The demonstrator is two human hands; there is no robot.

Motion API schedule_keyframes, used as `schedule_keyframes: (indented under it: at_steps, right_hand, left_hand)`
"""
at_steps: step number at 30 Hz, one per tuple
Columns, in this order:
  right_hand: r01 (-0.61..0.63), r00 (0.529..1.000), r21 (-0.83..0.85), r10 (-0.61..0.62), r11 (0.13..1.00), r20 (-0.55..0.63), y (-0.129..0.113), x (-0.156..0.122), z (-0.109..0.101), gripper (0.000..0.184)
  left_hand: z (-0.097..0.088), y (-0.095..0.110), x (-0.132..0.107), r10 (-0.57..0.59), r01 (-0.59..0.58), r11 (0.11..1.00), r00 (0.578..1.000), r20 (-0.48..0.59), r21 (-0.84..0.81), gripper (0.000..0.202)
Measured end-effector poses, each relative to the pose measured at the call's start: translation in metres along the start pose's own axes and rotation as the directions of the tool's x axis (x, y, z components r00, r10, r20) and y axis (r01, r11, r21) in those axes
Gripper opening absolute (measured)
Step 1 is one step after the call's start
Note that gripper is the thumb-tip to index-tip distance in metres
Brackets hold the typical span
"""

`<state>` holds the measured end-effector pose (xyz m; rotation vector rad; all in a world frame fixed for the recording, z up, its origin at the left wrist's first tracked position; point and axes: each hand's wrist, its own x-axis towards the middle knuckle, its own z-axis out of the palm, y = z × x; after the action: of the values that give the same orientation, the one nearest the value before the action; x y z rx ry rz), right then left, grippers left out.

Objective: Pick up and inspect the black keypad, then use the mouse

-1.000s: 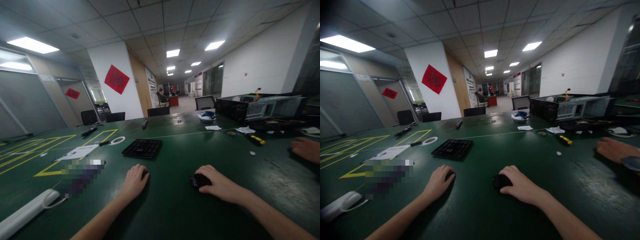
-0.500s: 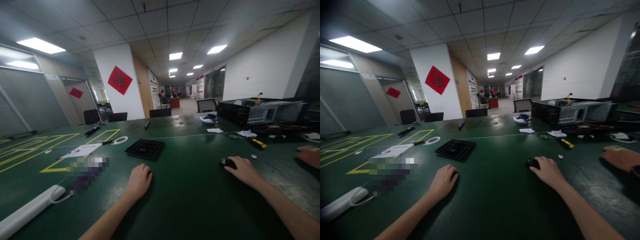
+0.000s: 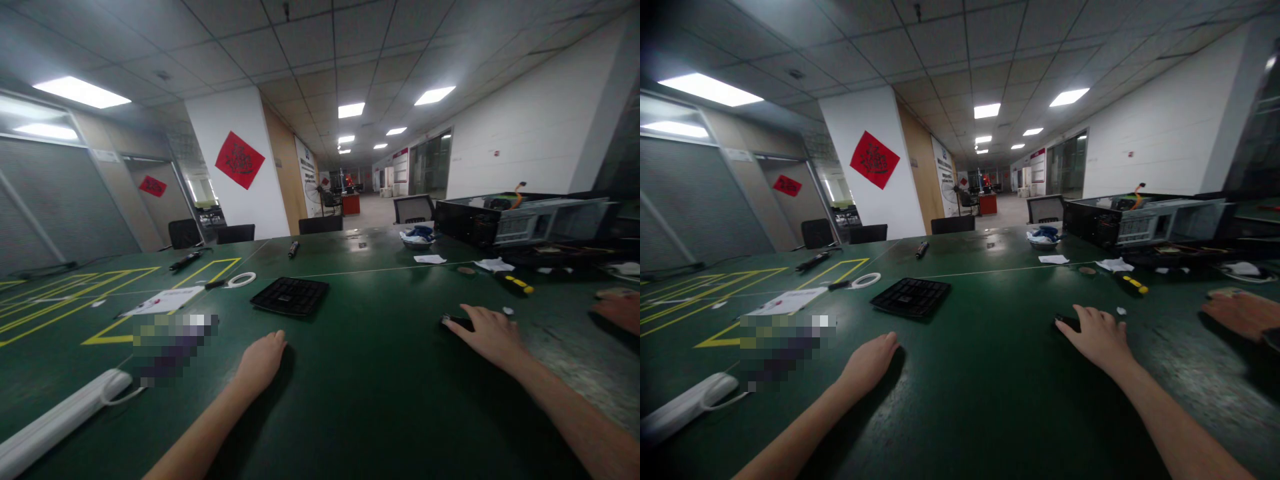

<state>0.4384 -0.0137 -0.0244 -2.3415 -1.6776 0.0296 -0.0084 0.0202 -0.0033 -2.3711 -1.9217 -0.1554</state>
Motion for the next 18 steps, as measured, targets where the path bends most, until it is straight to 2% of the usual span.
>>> schedule_keyframes:
  at_steps: [2,3,4,6,7,8,9,12,18]
  right_hand:
    - [-0.005,0.999,-0.008,0.006,1.000,0.034,0.000,0.000,0.002,0.076]
    - [-0.010,0.999,-0.011,0.010,1.000,0.048,0.000,0.001,0.002,0.076]
    - [-0.010,0.998,-0.010,0.010,1.000,0.062,0.000,0.001,0.003,0.076]
    - [-0.013,0.996,-0.008,0.014,1.000,0.085,-0.001,0.001,0.004,0.076]
    - [-0.014,0.995,-0.008,0.015,1.000,0.094,-0.001,0.001,0.005,0.076]
    - [-0.015,0.995,-0.009,0.016,1.000,0.099,-0.001,0.001,0.005,0.075]
    - [-0.015,0.994,-0.009,0.016,1.000,0.104,-0.002,0.001,0.006,0.075]
    - [-0.019,0.993,-0.020,0.021,1.000,0.117,-0.002,0.001,0.006,0.074]
    - [-0.004,0.994,-0.029,0.007,1.000,0.111,-0.003,0.001,0.005,0.072]
  left_hand:
    - [0.000,-0.006,0.003,-0.046,0.035,0.979,0.998,-0.052,-0.199,0.014]
    - [-0.002,-0.009,0.006,-0.129,0.091,0.928,0.988,-0.081,-0.361,0.015]
    - [-0.005,-0.012,0.009,-0.246,0.164,0.828,0.966,-0.084,-0.535,0.017]
    - [-0.013,-0.018,0.021,-0.465,0.281,0.553,0.885,-0.011,-0.784,0.022]
    - [-0.018,-0.022,0.028,-0.528,0.311,0.448,0.848,0.032,-0.838,0.025]
    - [-0.023,-0.026,0.037,-0.560,0.325,0.397,0.827,0.055,-0.859,0.027]
    - [-0.027,-0.029,0.047,-0.565,0.330,0.398,0.823,0.055,-0.856,0.028]
    - [-0.033,-0.035,0.079,-0.558,0.340,0.483,0.830,0.016,-0.807,0.027]
    - [-0.023,-0.028,0.132,-0.476,0.400,0.737,0.879,0.003,-0.545,0.024]
